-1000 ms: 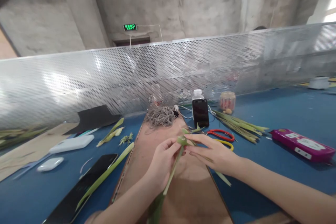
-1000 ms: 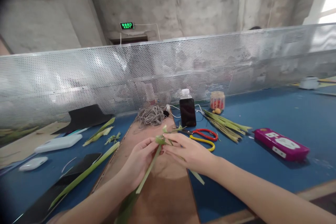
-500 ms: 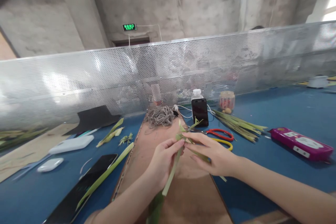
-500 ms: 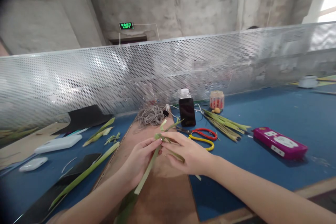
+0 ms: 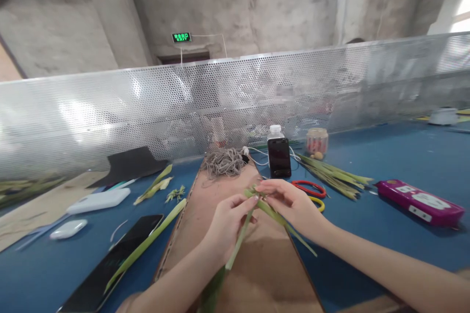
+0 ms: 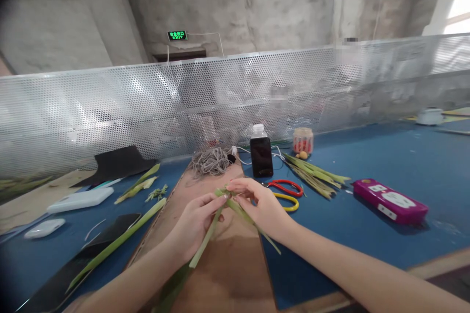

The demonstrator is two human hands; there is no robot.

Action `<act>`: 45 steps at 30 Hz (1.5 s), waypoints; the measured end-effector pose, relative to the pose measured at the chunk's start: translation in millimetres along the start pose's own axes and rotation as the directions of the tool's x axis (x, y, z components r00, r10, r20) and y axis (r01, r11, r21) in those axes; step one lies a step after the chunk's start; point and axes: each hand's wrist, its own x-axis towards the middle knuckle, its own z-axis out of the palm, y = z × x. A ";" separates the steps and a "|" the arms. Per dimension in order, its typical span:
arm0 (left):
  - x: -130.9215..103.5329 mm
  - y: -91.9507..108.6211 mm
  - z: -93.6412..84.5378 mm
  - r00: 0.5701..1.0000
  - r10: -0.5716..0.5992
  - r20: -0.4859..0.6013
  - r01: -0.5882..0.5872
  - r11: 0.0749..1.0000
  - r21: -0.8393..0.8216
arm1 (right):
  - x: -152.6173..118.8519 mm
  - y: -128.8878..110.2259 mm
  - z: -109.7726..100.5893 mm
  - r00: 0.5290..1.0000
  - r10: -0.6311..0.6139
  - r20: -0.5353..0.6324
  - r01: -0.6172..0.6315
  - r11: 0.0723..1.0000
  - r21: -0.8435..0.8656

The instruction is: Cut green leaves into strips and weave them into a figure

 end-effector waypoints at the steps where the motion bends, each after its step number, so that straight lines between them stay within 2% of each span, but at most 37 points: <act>1: -0.6 -0.1 0.4 1.000 0.021 -0.001 -0.021 1.000 0.015 | 0.3 0.2 0.7 1.000 0.016 -0.005 -0.016 1.000 0.023; 4: -1.3 -0.9 0.3 0.994 0.102 0.025 -0.104 0.993 0.060 | 1.3 -1.2 2.4 0.998 0.056 -0.002 -0.055 0.993 0.108; 8: -0.2 -1.0 -2.0 0.970 0.237 0.052 -0.243 0.947 0.211 | 2.6 -4.5 2.5 0.994 0.109 -0.009 -0.103 0.963 0.250; 10: 0.1 0.2 -2.9 0.962 0.270 0.043 -0.271 0.922 0.276 | 2.8 -5.5 2.0 0.991 0.132 -0.016 -0.121 0.947 0.297; 15: -0.3 3.8 -2.0 0.968 0.244 0.055 -0.250 0.927 0.280 | 2.7 -6.3 2.0 0.982 0.187 -0.002 -0.173 0.914 0.368; 18: -0.6 4.2 -0.7 0.969 0.237 0.062 -0.245 0.937 0.247 | 3.1 -5.5 2.6 0.987 0.161 -0.017 -0.143 0.916 0.374; 21: -0.5 2.9 -0.4 0.969 0.232 0.080 -0.244 0.950 0.194 | 4.1 -3.5 1.7 0.988 0.139 -0.066 -0.112 0.945 0.308; 24: 0.0 1.1 -1.2 0.971 0.210 0.112 -0.226 0.962 0.151 | 5.0 -1.8 0.0 0.983 0.170 -0.068 -0.151 0.962 0.228; 31: 0.5 1.7 -0.4 0.987 0.144 0.077 -0.146 0.989 0.032 | 3.2 0.5 1.7 0.974 0.197 -0.107 -0.185 0.976 0.110; 35: -1.1 3.8 3.2 0.985 0.109 0.134 -0.101 0.993 -0.063 | 3.5 5.2 2.2 0.968 0.244 -0.062 -0.228 0.954 0.195; 37: -1.3 3.9 4.0 0.985 0.115 0.126 -0.105 0.991 -0.078 | 4.3 7.2 1.0 0.966 0.255 -0.038 -0.241 0.945 0.220; 39: -1.1 3.2 4.1 0.986 0.129 0.107 -0.121 0.990 -0.077 | 5.0 7.8 -1.1 0.971 0.235 -0.046 -0.227 0.965 0.130; 41: -0.6 2.1 3.6 0.984 0.143 0.102 -0.135 0.987 -0.083 | 5.0 6.9 -3.6 0.981 0.178 -0.071 -0.181 0.983 -0.042; 45: 0.3 1.5 2.2 0.980 0.160 0.115 -0.148 0.984 -0.101 | 3.7 3.1 -7.2 0.999 0.046 -0.011 -0.047 0.939 -0.340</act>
